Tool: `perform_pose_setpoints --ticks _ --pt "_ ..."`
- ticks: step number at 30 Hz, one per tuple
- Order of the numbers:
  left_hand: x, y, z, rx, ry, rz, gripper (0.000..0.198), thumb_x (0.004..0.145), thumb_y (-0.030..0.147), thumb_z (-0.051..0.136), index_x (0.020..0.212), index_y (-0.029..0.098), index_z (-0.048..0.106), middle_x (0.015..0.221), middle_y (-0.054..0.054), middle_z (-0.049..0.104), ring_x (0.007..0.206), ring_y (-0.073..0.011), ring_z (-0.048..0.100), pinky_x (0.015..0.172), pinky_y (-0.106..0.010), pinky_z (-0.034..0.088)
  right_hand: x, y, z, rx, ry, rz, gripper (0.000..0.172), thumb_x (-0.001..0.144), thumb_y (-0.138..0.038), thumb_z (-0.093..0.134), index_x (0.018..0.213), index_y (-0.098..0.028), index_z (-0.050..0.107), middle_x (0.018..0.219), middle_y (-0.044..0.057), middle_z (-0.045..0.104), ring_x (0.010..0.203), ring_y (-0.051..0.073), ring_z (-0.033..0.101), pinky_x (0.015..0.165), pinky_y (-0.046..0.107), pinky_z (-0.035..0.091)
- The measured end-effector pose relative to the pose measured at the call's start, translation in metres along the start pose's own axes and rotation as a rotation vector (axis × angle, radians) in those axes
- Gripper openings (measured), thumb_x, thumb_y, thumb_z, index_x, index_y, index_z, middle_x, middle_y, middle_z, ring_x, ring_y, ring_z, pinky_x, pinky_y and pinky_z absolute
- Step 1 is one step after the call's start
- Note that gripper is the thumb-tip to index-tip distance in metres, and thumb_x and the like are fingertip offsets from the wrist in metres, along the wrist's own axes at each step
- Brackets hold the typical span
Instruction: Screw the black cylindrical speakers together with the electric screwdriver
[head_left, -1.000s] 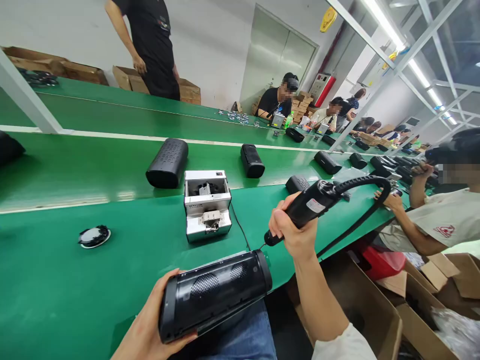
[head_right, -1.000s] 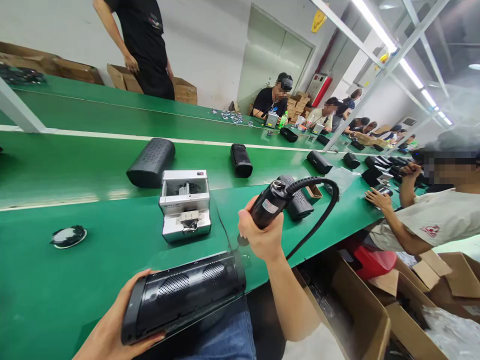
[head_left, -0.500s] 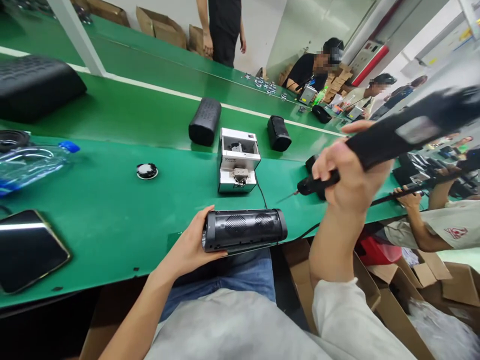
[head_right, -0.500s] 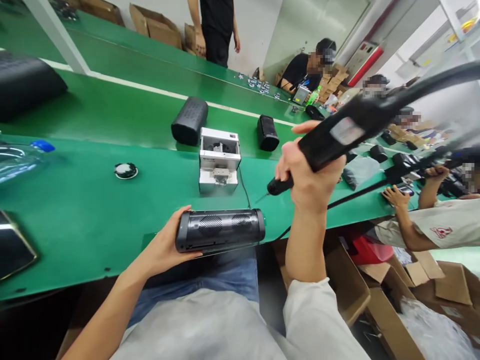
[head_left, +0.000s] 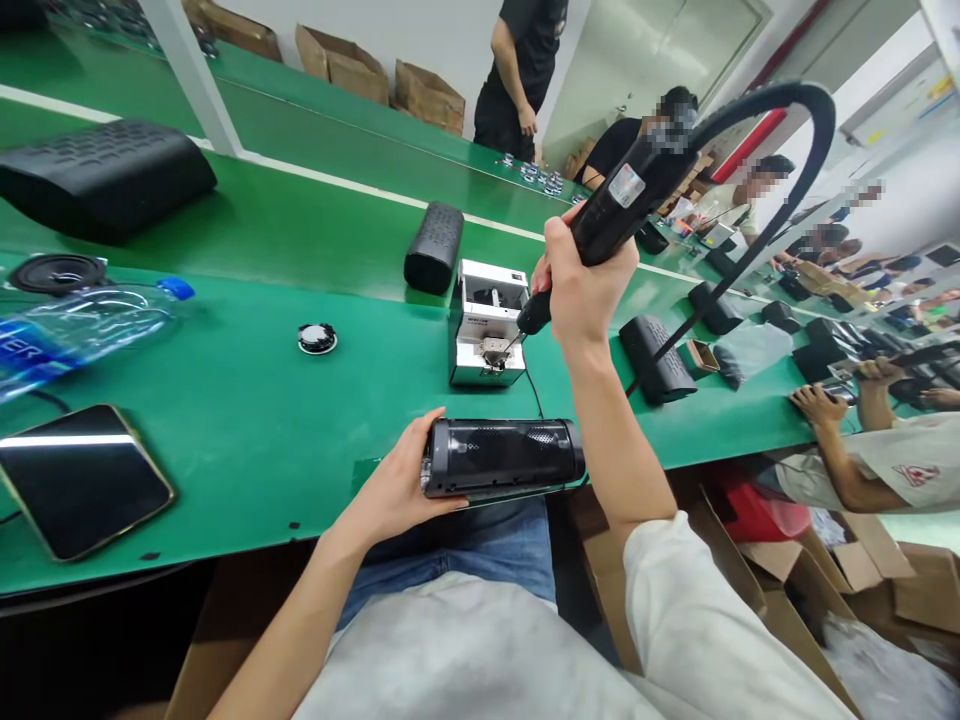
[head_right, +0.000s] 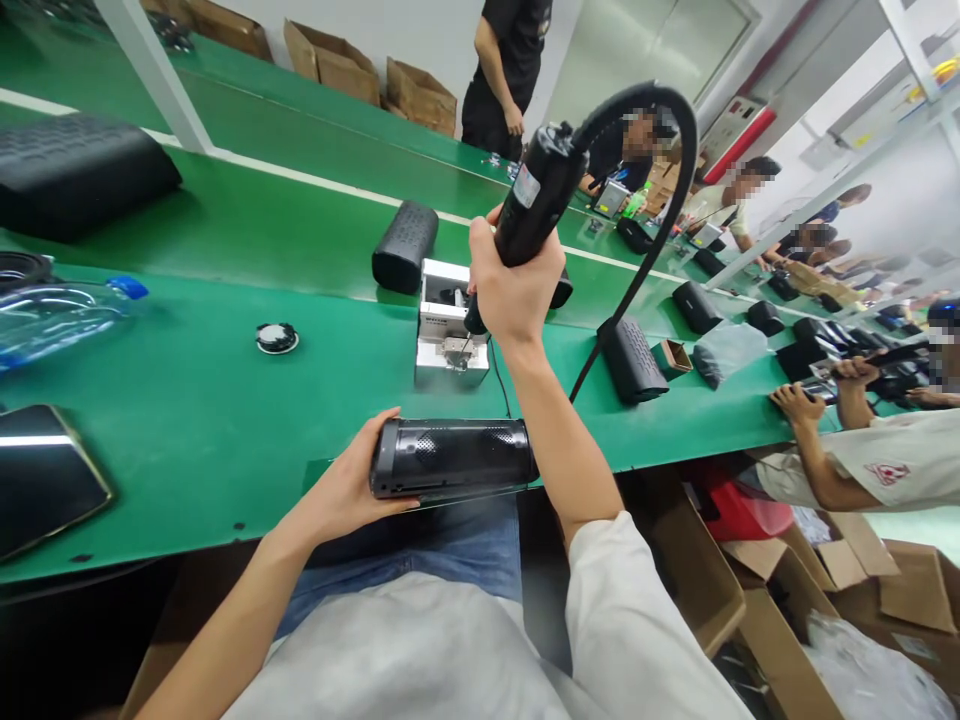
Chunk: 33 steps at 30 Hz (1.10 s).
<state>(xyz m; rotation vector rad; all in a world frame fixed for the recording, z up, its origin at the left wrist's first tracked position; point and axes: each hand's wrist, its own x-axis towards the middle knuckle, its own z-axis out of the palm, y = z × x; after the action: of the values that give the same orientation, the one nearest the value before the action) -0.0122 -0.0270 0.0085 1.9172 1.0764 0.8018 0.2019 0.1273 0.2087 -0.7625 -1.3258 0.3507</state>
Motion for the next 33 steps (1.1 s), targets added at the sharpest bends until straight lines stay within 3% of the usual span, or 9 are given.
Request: perform_pose_setpoints --ticks 4,7,9,13,16,19,27,30,33 --pt "0.001 0.002 0.0 0.003 0.013 0.021 0.116 0.084 0.043 0.094 0.173 0.031 0.021 0.169 -0.019 0.046 0.156 -0.0434 0.053 0.128 -0.062 0.048 0.001 0.003 -0.002 0.014 -0.015 0.048 0.046 0.099 -0.066 0.073 0.096 -0.026 0.051 0.071 -0.008 0.046 0.047 0.009 0.05 0.049 0.027 0.047" --pt "0.001 0.002 0.0 0.0 0.026 0.056 0.12 0.082 0.042 0.096 0.174 0.03 0.02 0.169 -0.019 0.047 0.156 -0.0442 0.052 0.129 -0.063 0.047 -0.005 -0.013 -0.01 0.038 -0.02 0.08 0.047 0.093 -0.066 0.08 0.092 -0.029 0.052 0.066 -0.009 0.045 0.045 0.011 0.045 0.048 0.031 0.045" --pt "0.002 0.001 0.0 0.004 0.033 0.092 0.126 0.083 0.042 0.097 0.177 0.031 0.015 0.171 -0.02 0.044 0.158 -0.0453 0.05 0.13 -0.065 0.046 -0.011 -0.037 -0.017 0.063 -0.046 0.088 0.043 0.09 -0.06 0.084 0.089 -0.031 0.054 0.061 -0.01 0.042 0.044 0.012 0.04 0.046 0.032 0.042" --pt "0.001 -0.002 0.001 0.006 0.036 0.146 0.139 0.083 0.046 0.097 0.181 0.032 -0.001 0.174 -0.022 0.04 0.161 -0.0469 0.045 0.131 -0.068 0.044 -0.029 -0.107 -0.026 0.241 -0.073 0.112 0.015 0.088 -0.022 0.076 0.088 -0.028 0.062 0.059 -0.01 0.044 0.042 0.011 0.041 0.041 0.031 0.037" --pt "0.001 -0.005 0.003 -0.004 0.047 0.188 0.145 0.081 0.054 0.099 0.181 0.03 -0.003 0.174 -0.023 0.041 0.16 -0.0472 0.046 0.131 -0.067 0.044 -0.048 -0.152 -0.021 0.334 -0.043 0.168 0.012 0.083 -0.013 0.068 0.086 -0.025 0.065 0.057 -0.01 0.042 0.039 0.009 0.039 0.036 0.029 0.034" --pt "0.0 -0.007 0.004 0.006 0.051 0.22 0.144 0.082 0.057 0.098 0.181 0.031 -0.004 0.173 -0.023 0.04 0.16 -0.0464 0.046 0.131 -0.066 0.044 -0.067 -0.176 -0.01 0.323 -0.008 0.238 0.016 0.081 -0.009 0.064 0.081 -0.025 0.062 0.054 -0.01 0.04 0.037 0.007 0.034 0.033 0.025 0.031" --pt "0.002 -0.005 0.004 0.007 0.076 0.222 0.136 0.085 0.057 0.095 0.182 0.027 0.004 0.176 -0.024 0.04 0.162 -0.0464 0.044 0.133 -0.065 0.042 -0.088 -0.171 -0.008 0.435 -0.11 0.229 0.022 0.076 -0.008 0.071 0.076 -0.025 0.057 0.049 -0.012 0.043 0.031 0.004 0.026 0.028 0.019 0.03" --pt "0.003 -0.005 0.004 0.007 0.08 0.21 0.135 0.086 0.058 0.095 0.182 0.027 0.005 0.178 -0.024 0.038 0.164 -0.0462 0.043 0.135 -0.065 0.04 -0.086 -0.165 -0.016 0.408 -0.202 0.181 0.031 0.078 -0.015 0.08 0.073 -0.027 0.052 0.048 -0.012 0.043 0.027 0.006 0.026 0.024 0.022 0.026" --pt "0.003 -0.006 0.004 0.012 0.083 0.185 0.136 0.085 0.059 0.095 0.182 0.026 0.005 0.177 -0.024 0.039 0.164 -0.0459 0.043 0.135 -0.065 0.04 -0.089 -0.158 -0.027 0.377 -0.235 0.096 0.032 0.083 -0.026 0.09 0.079 -0.029 0.059 0.049 -0.013 0.04 0.025 0.008 0.025 0.022 0.025 0.027"
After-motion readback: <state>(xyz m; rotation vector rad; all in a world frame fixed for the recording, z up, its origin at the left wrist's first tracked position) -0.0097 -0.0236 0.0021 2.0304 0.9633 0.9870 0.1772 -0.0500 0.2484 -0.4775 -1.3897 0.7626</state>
